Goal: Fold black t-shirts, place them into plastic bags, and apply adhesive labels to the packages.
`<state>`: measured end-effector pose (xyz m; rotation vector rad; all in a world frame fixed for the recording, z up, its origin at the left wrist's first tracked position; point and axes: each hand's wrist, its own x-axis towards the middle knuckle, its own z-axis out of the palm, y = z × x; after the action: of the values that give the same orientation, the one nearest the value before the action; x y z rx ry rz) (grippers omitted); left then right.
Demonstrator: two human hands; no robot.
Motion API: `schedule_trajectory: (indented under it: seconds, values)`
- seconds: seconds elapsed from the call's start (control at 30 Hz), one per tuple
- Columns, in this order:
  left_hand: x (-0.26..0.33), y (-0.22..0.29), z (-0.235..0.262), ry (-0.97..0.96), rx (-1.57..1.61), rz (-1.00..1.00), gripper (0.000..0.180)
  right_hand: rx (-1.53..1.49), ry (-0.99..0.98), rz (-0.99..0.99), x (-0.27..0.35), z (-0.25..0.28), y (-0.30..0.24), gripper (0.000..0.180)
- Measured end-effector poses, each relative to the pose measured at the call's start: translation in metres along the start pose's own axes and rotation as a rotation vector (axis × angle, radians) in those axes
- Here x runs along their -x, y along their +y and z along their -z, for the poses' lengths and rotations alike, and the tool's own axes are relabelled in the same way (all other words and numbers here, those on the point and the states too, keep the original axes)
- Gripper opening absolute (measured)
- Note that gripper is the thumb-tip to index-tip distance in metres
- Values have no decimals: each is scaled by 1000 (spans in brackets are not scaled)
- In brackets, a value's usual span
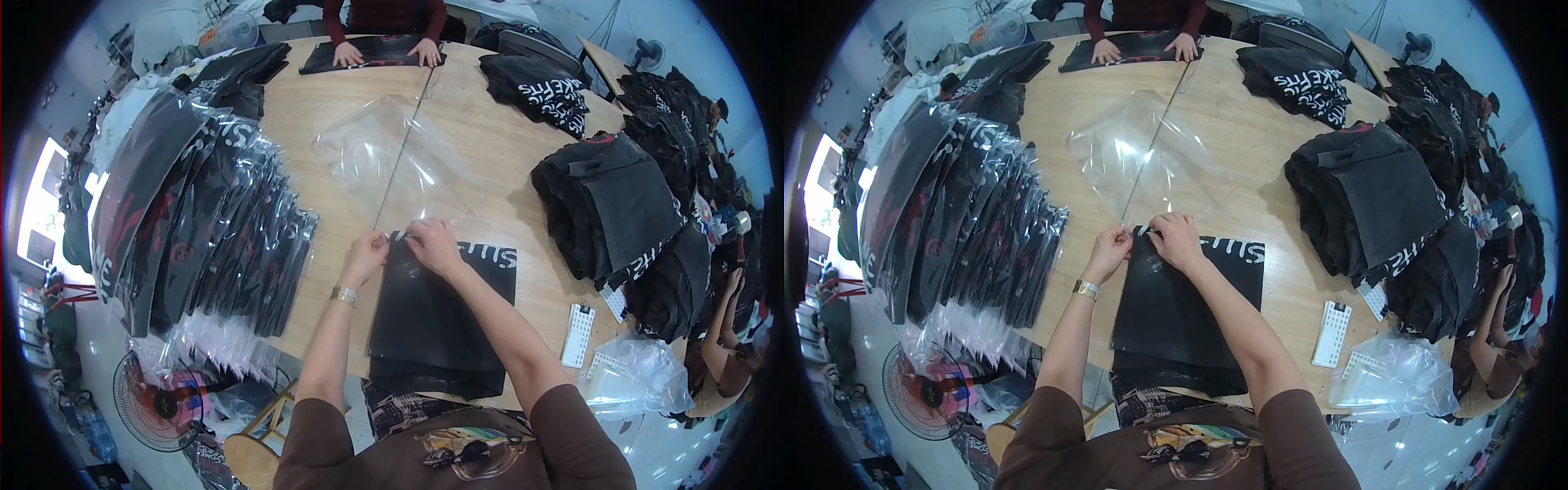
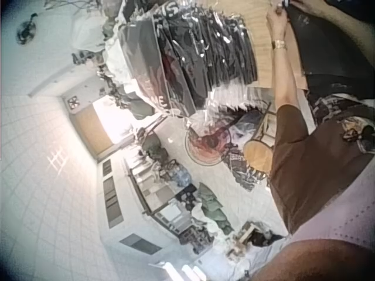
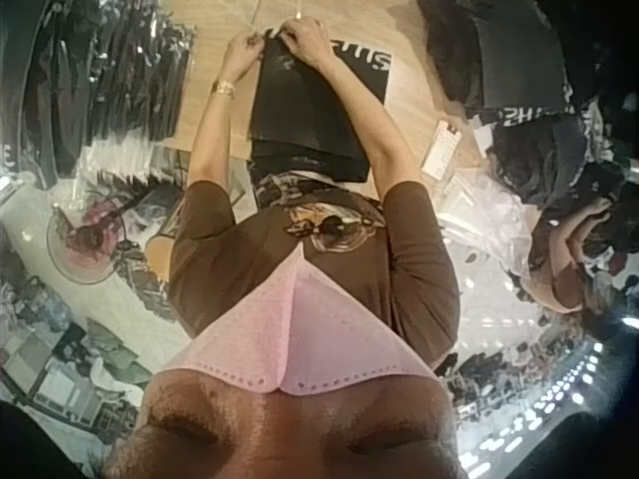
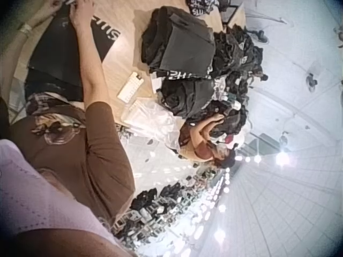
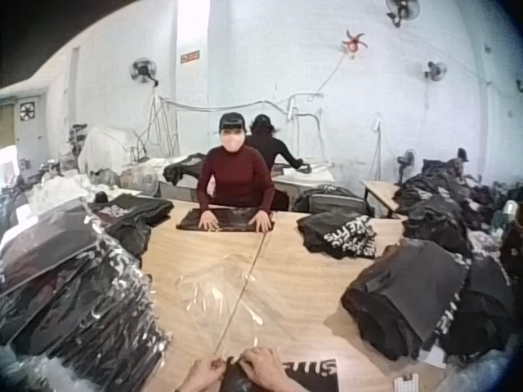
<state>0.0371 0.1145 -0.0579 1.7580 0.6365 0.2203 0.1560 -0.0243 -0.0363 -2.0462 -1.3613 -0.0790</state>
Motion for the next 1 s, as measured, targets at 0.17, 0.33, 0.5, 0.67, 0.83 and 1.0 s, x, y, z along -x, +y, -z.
schedule_trajectory:
  seconds: [0.17,0.33,0.5,0.67,0.83,1.0]
  values:
    - [2,-4,-1,17,-1,-3,11,219,388,-288,-1,21,36,32]
    - [2,-10,1,21,-29,2,12,414,685,-540,-16,41,64,36]
    - [1,-10,-2,8,1,4,11,-240,215,-757,-8,45,120,20]
    - [10,-13,-7,27,90,57,11,-70,228,-734,26,59,141,17]
    - [10,-7,-22,5,292,97,26,-206,144,-859,73,88,152,16]
    - [12,-5,-24,-4,341,25,30,49,151,-887,84,102,115,17]
